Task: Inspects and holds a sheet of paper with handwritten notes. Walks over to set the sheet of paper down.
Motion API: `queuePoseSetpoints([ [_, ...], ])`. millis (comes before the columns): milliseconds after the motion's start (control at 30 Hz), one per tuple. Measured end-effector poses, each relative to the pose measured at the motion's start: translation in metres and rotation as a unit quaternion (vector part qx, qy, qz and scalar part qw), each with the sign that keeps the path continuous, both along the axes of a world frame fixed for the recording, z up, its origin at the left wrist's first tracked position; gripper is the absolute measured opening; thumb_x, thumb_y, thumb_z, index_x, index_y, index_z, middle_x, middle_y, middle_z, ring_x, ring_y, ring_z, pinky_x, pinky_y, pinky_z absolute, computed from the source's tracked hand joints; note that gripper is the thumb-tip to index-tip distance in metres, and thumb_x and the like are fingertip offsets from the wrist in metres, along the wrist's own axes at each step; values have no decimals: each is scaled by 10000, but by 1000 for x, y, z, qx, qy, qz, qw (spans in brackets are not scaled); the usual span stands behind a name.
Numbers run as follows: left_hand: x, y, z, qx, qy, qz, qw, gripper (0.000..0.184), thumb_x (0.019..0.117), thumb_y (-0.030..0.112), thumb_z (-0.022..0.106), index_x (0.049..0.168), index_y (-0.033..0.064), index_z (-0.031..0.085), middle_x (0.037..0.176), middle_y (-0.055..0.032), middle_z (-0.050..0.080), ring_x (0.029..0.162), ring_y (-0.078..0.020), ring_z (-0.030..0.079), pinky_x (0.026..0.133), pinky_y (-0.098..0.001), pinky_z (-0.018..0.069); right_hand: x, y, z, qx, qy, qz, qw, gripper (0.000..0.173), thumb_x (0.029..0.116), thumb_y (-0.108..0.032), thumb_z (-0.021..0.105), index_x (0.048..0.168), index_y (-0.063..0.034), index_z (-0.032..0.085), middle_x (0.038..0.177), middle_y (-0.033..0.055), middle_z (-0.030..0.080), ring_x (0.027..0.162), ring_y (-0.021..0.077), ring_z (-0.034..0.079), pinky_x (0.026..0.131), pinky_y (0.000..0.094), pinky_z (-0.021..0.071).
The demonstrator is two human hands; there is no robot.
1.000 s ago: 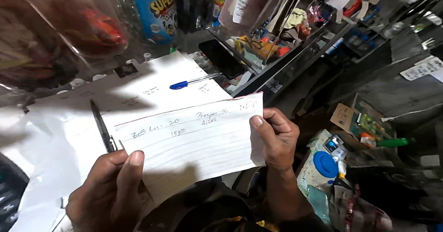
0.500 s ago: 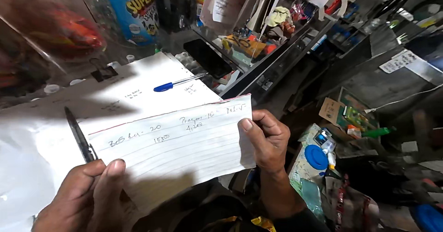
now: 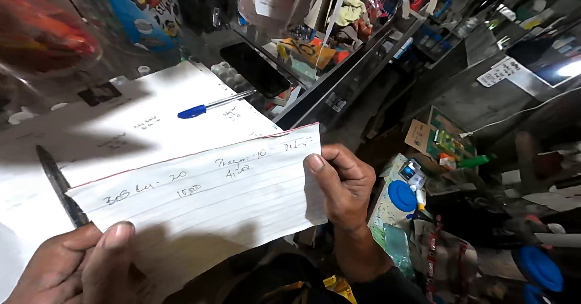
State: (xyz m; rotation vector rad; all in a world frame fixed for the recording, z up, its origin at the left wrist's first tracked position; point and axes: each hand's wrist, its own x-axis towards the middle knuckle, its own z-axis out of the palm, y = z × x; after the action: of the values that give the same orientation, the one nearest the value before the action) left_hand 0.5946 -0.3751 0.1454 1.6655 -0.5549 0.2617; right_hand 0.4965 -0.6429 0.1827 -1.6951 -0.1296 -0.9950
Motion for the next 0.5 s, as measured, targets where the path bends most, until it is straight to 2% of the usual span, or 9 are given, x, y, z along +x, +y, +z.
queuePoseSetpoints([
  [267, 4, 7, -11, 5, -9, -10, 1000, 153, 1057, 121, 519, 954, 45, 603, 792, 99, 643, 729, 24, 628, 678, -199, 546, -1, 2, 1, -2, 4, -2, 1000, 76, 976, 4, 598, 968, 18, 672, 770, -13, 674, 679, 0, 634, 622, 176, 561],
  [400, 2, 7, -12, 7, -10, 9, 1000, 158, 1038, 86, 527, 930, 10, 613, 790, 74, 644, 726, 14, 627, 678, -203, 548, -1, 2, 1, -5, 6, -6, 1000, 77, 974, 2, 597, 966, 19, 672, 770, -14, 669, 677, -2, 631, 617, 176, 561],
  [500, 2, 6, -12, -1, -11, 9, 1000, 161, 1039, 86, 527, 922, 22, 618, 789, 78, 646, 725, 17, 625, 672, -202, 543, -1, 1, 1, -4, 3, -8, 1000, 80, 978, -4, 597, 971, 16, 674, 774, -13, 674, 678, 2, 637, 618, 180, 566],
])
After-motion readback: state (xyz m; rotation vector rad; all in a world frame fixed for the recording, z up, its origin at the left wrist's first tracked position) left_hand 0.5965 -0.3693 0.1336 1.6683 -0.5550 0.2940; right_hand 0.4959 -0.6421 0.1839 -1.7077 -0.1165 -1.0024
